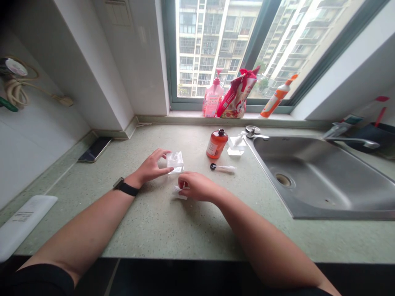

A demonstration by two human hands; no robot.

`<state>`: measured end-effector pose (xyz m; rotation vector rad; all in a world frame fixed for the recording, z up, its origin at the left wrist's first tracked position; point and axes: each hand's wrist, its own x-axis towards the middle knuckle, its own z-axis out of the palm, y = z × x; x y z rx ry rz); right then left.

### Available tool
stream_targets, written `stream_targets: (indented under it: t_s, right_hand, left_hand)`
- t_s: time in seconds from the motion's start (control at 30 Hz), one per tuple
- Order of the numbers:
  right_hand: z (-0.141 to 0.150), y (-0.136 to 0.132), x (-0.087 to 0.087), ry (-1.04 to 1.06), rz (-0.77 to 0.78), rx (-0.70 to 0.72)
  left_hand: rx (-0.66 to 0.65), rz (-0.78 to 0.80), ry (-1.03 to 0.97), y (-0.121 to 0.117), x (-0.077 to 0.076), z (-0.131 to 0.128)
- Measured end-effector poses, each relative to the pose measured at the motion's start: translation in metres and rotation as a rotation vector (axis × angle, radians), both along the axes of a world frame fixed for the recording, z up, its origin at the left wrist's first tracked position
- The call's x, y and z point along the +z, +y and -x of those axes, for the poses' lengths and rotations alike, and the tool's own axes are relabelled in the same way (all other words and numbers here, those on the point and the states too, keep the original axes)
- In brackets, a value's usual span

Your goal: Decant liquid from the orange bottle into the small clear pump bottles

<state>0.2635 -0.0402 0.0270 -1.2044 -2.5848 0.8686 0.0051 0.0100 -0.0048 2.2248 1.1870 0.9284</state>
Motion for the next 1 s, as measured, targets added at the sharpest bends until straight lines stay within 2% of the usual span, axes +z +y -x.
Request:
stream_targets:
  t_s: [0.07,0.17,0.23,0.3,0.4,0.5,0.57,0.7,0.9,1.0]
  right_hand:
    - [-0.005,0.007,0.001,0.134,0.133,-0.029]
    - [-0.013,0.020,-0.001,0.468,0.349,-0.084]
    - [-0.017,0.028,-0.004,0.679,0.368,-0.180]
    - [-0.020,0.033,-0.008,0.784,0.247,-0.327]
    - [-0.021,0.035,-0.011,0.732,-0.149,-0.529]
    - [-0.018,0.032,-0.012,0.549,-0.552,-0.563]
    - [-0.014,0.029,-0.011,0.473,-0.675,-0.540]
    - [-0.005,0.024,-0.010,0.434,-0.722,-0.484]
    - [-0.003,0.022,-0.016,0.464,-0.615,-0.283]
    - [-0.004,0.023,-0.019,0.490,-0.583,-0.271]
  left_hand:
    - [-0.005,-0.004,-0.003,-0.001,0.001,0.000]
    - [-0.012,-0.019,-0.007,-0.002,0.002,0.000]
    - [-0.028,-0.045,-0.011,-0.003,0.003,-0.001]
    - [-0.049,-0.081,-0.013,-0.005,0.004,-0.003]
    - [-0.071,-0.138,-0.005,-0.007,0.007,-0.007]
    - [-0.079,-0.185,0.029,-0.010,0.009,-0.012]
    - [-0.077,-0.211,0.061,-0.012,0.009,-0.015]
    - [-0.068,-0.264,0.095,-0.015,0.010,-0.018]
    - [-0.061,-0.278,0.100,-0.016,0.011,-0.017]
    - [-0.066,-0.278,0.102,-0.015,0.010,-0.017]
